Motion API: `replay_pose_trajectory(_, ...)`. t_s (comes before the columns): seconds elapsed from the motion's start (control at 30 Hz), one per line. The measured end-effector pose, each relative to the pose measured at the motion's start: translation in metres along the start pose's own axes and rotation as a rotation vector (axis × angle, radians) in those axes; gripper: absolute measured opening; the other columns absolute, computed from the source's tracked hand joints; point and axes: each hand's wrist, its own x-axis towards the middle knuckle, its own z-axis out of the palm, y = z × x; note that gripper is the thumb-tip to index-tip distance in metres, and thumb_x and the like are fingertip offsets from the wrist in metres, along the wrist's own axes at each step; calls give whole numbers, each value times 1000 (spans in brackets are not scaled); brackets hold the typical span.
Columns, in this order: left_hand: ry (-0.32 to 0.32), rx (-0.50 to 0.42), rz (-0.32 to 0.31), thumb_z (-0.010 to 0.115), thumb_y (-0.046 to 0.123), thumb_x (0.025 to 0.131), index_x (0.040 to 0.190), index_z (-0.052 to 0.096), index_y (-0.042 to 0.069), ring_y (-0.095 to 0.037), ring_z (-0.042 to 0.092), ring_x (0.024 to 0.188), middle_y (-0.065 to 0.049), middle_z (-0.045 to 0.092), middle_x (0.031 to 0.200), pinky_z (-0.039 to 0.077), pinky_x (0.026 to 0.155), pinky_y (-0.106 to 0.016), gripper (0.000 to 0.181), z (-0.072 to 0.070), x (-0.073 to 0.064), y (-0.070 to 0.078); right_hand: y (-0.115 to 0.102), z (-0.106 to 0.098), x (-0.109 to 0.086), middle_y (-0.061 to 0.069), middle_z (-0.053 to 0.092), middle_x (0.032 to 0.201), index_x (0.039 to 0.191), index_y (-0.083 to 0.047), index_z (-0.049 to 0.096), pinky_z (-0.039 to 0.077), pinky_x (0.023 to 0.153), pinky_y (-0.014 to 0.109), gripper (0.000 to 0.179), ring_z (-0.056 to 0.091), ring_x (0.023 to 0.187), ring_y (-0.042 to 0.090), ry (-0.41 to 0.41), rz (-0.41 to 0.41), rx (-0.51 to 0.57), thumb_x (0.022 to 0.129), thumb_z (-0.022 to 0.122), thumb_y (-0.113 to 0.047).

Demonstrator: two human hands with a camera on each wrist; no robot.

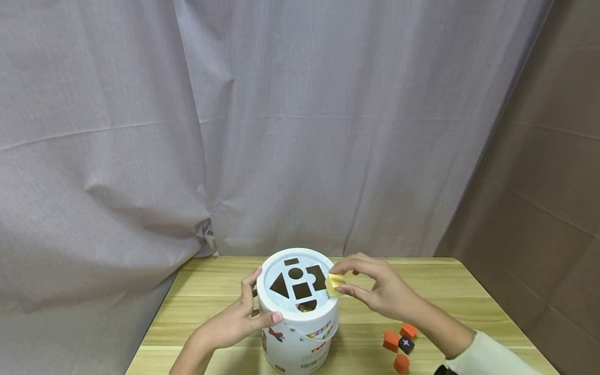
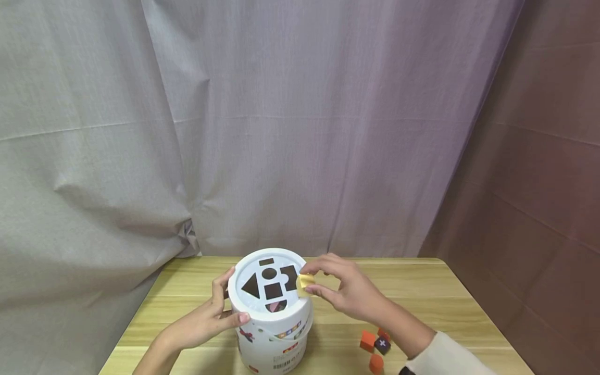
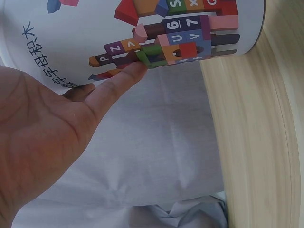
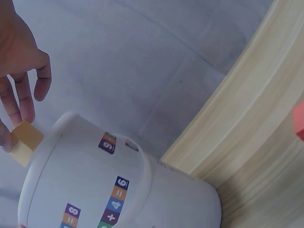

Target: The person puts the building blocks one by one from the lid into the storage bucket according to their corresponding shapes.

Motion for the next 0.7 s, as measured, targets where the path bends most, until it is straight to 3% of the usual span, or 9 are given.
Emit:
replay_pose_trajectory(0.5,-4,0,-4,80,43,102,173,-8,16,-48,15,170,-17,-11,186,34,131,-68,116,1,-1,2,-8,24,23,-1,81,123,126,-15,78,64,96,34,40,75,114,18,-37,-127,50,90,89,0)
replay_pose_trajectory(0.7,-3,3,2,79,43,103,173,-8,16,-50,19,168,-18,-11,186,37,130,-68,116,0,0,1,-7,32,27,-1,82,123,126,-14,78,63,100,34,38,74,114,18,-55,-127,60,91,88,-2)
